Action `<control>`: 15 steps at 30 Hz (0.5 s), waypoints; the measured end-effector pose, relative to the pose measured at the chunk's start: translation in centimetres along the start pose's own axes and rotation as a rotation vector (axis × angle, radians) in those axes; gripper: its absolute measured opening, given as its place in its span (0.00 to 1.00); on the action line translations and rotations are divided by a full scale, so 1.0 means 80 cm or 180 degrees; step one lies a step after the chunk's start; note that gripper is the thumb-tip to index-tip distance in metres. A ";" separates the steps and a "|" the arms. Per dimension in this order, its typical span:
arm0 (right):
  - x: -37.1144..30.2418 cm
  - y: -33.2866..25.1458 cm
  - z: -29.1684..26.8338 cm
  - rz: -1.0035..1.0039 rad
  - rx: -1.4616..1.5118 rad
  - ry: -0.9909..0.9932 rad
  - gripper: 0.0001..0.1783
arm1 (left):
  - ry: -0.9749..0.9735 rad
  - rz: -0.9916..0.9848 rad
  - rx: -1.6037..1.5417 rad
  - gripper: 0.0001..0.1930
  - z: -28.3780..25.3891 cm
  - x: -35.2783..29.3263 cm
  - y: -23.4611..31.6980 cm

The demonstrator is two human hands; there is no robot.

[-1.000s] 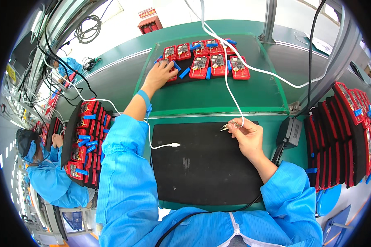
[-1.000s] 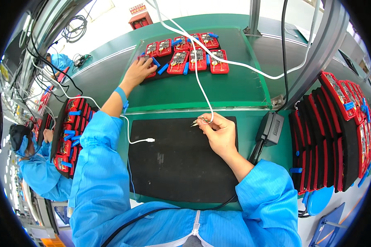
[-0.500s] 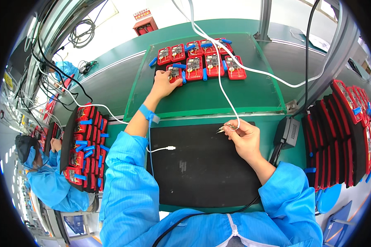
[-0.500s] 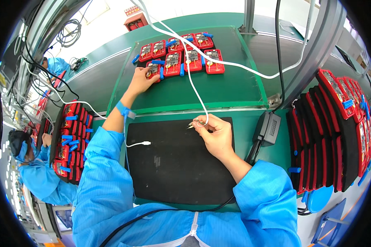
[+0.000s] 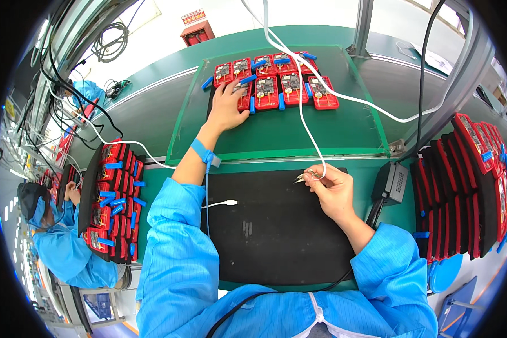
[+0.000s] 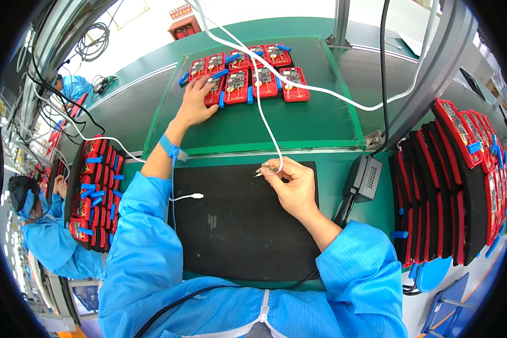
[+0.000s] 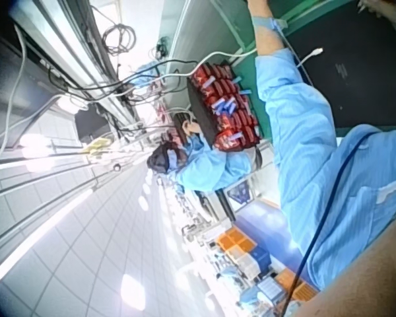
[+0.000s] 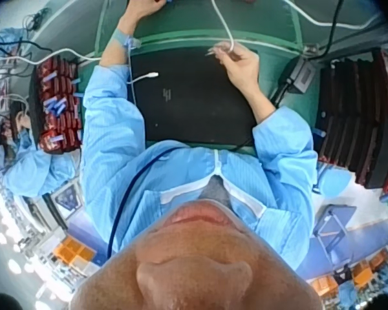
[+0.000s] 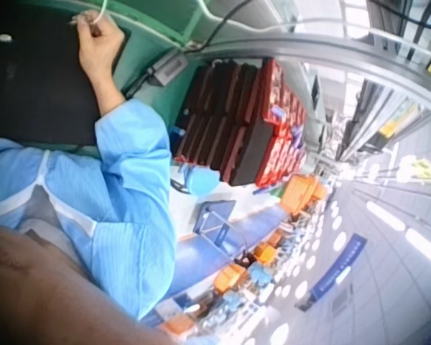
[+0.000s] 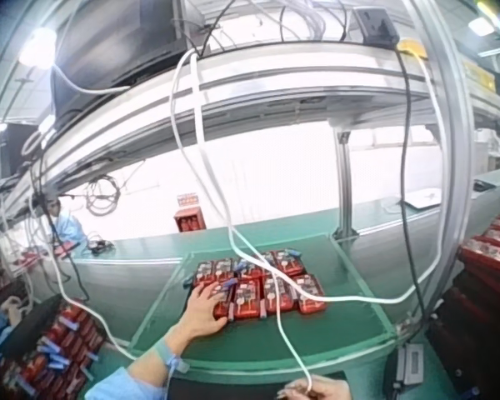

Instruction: Connecting wires and cables to circuit board assemblies at a factory workstation.

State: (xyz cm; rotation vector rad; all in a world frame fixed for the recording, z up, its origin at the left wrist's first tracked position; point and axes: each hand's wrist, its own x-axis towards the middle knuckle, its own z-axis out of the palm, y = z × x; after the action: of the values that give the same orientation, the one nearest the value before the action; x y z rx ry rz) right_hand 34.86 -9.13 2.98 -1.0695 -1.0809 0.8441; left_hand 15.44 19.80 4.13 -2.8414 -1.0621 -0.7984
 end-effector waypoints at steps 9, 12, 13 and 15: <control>-0.001 0.005 0.002 0.0024 0.0180 0.0055 0.05 | 0.0207 0.0794 0.0659 0.11 0.040 0.042 0.101; 0.000 0.005 -0.001 -0.0005 0.0016 0.0089 0.05 | 0.0197 0.0664 0.0678 0.06 0.041 0.049 0.122; -0.001 0.006 -0.002 0.0000 0.0087 0.0149 0.05 | 0.0394 0.0694 0.0783 0.05 0.040 0.053 0.134; -0.001 0.007 0.000 0.0043 0.0027 0.0103 0.05 | 0.0655 0.0695 0.0997 0.05 0.039 0.059 0.143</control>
State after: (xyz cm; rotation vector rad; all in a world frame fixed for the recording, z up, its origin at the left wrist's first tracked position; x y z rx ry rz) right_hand 34.84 -9.03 2.41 -1.0811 -1.0433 0.8387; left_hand 26.96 14.42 5.52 -2.4947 -0.7579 -0.8033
